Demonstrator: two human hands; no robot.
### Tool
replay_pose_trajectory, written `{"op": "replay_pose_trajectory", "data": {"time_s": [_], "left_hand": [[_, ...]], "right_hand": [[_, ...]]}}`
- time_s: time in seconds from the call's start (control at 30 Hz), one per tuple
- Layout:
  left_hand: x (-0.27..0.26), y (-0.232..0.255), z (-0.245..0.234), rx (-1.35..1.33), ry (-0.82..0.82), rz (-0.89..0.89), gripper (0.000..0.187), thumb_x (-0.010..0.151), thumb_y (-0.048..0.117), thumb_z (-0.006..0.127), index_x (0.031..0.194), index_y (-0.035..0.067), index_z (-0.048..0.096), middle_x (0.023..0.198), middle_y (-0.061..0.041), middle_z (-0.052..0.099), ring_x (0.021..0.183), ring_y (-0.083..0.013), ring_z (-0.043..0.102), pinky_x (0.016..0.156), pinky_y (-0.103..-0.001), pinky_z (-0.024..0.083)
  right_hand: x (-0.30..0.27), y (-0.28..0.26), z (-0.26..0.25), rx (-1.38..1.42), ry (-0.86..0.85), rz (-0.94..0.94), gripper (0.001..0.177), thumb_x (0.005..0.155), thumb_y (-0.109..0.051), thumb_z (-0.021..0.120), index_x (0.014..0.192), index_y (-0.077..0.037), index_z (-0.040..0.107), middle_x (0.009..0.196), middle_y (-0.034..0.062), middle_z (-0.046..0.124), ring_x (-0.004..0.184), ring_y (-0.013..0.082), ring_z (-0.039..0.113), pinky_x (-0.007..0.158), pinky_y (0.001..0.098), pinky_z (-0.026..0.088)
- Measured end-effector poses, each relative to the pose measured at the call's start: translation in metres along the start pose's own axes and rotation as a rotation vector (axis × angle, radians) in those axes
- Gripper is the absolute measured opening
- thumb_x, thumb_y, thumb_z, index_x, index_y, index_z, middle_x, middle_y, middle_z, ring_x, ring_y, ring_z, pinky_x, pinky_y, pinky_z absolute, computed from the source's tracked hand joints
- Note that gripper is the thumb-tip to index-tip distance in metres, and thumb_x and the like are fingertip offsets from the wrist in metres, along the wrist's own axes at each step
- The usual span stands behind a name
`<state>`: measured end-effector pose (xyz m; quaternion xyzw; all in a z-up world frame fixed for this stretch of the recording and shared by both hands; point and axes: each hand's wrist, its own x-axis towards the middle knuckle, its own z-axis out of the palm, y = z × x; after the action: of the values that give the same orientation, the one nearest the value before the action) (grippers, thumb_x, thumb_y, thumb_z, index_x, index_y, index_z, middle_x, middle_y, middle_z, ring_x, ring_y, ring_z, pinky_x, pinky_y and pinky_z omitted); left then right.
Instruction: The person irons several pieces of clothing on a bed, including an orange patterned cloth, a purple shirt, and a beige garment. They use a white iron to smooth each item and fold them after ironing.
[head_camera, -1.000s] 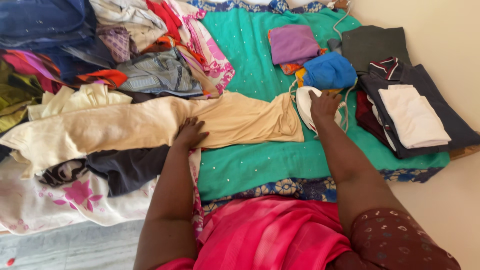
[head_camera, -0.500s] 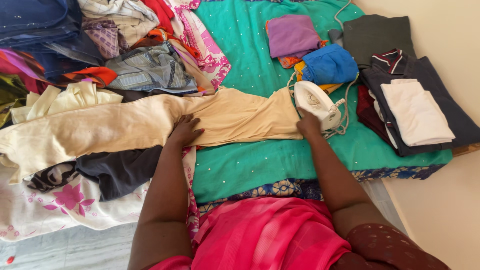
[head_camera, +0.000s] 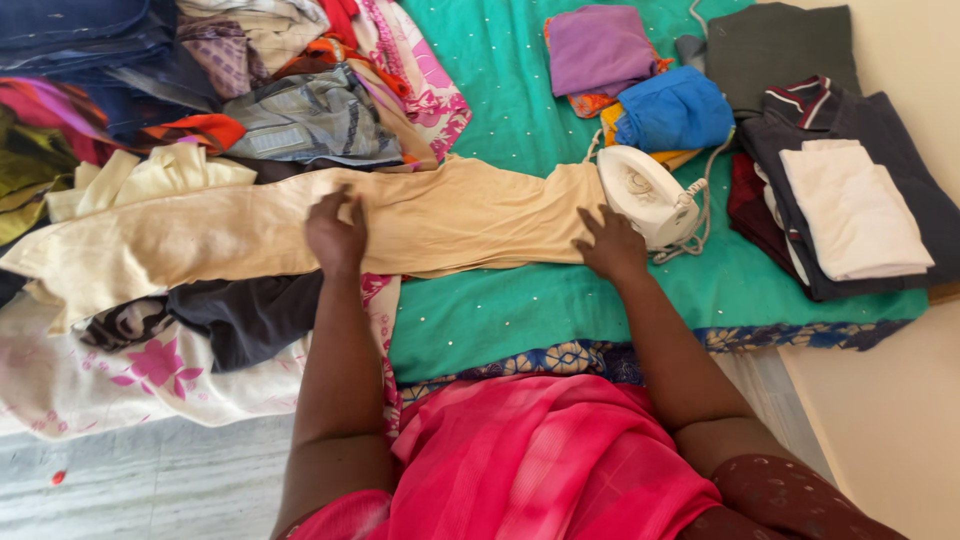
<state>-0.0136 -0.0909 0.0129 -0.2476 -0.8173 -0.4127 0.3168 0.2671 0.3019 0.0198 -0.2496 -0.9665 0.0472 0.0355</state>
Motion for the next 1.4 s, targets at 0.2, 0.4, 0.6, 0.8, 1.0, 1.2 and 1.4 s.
{"op": "replay_pose_trajectory", "data": {"time_s": [0.2, 0.4, 0.6, 0.8, 1.0, 1.2, 1.4], "left_hand": [[-0.018, -0.098, -0.081, -0.142, 0.829, -0.436, 0.024, 0.105, 0.013, 0.066, 0.126, 0.002, 0.069, 0.113, -0.013, 0.068, 0.095, -0.0247, 0.063, 0.084, -0.039, 0.053], [-0.036, -0.148, -0.097, -0.403, 1.105, -0.689, 0.049, 0.104, 0.024, 0.068, 0.141, -0.003, 0.049, 0.113, -0.018, 0.056, 0.094, -0.0258, 0.055, 0.080, -0.039, 0.049], [-0.017, -0.154, -0.121, -0.895, 0.937, -0.911, 0.055, 0.093, 0.032, 0.069, 0.137, 0.003, 0.055, 0.109, -0.011, 0.066, 0.078, -0.0209, 0.058, 0.063, -0.034, 0.042], [0.006, -0.160, -0.168, -1.389, 0.749, -1.116, 0.052, 0.097, 0.048, 0.053, 0.126, 0.009, 0.070, 0.109, -0.009, 0.078, 0.080, -0.0237, 0.069, 0.056, -0.034, 0.039], [0.028, -0.165, -0.186, -1.459, 0.444, -1.207, 0.048, 0.101, 0.039, 0.054, 0.135, 0.008, 0.069, 0.133, -0.011, 0.075, 0.116, -0.0326, 0.070, 0.089, -0.053, 0.053], [0.038, -0.165, -0.174, -1.454, 0.403, -1.134, 0.056, 0.092, 0.026, 0.039, 0.135, 0.002, 0.066, 0.139, -0.016, 0.069, 0.126, -0.0392, 0.067, 0.098, -0.065, 0.049], [0.063, -0.147, -0.144, -1.140, 0.971, -1.088, 0.041, 0.093, 0.008, 0.051, 0.132, -0.002, 0.057, 0.131, -0.024, 0.067, 0.115, -0.0448, 0.069, 0.090, -0.063, 0.060]], "right_hand": [[0.013, 0.003, 0.048, -0.076, -0.262, -0.072, 0.068, 0.095, -0.060, 0.050, 0.157, -0.034, 0.041, 0.168, 0.0085, 0.028, 0.153, 0.0365, 0.028, 0.117, 0.0534, 0.034], [0.015, 0.010, 0.054, -0.039, -0.270, -0.056, 0.063, 0.095, -0.059, 0.051, 0.153, -0.037, 0.045, 0.167, 0.0045, 0.030, 0.154, 0.0317, 0.028, 0.117, 0.0526, 0.034], [0.007, 0.008, 0.050, -0.001, -0.213, -0.075, 0.057, 0.095, -0.055, 0.055, 0.148, -0.035, 0.053, 0.164, 0.0048, 0.037, 0.152, 0.0300, 0.033, 0.117, 0.0536, 0.035], [0.005, 0.002, 0.045, 0.027, -0.221, -0.051, 0.055, 0.095, -0.053, 0.056, 0.147, -0.034, 0.055, 0.163, 0.0053, 0.038, 0.151, 0.0296, 0.032, 0.117, 0.0556, 0.032], [0.001, 0.000, 0.038, 0.051, -0.228, -0.053, 0.054, 0.095, -0.052, 0.057, 0.146, -0.034, 0.056, 0.162, 0.0068, 0.039, 0.150, 0.0296, 0.033, 0.118, 0.0546, 0.031], [0.003, -0.001, 0.036, 0.055, -0.246, -0.051, 0.053, 0.095, -0.052, 0.057, 0.145, -0.034, 0.057, 0.162, 0.0061, 0.039, 0.150, 0.0284, 0.034, 0.117, 0.0553, 0.032], [0.004, -0.001, 0.036, 0.060, -0.264, -0.035, 0.053, 0.095, -0.052, 0.057, 0.145, -0.035, 0.057, 0.162, 0.0050, 0.038, 0.150, 0.0266, 0.034, 0.117, 0.0553, 0.032]]}}
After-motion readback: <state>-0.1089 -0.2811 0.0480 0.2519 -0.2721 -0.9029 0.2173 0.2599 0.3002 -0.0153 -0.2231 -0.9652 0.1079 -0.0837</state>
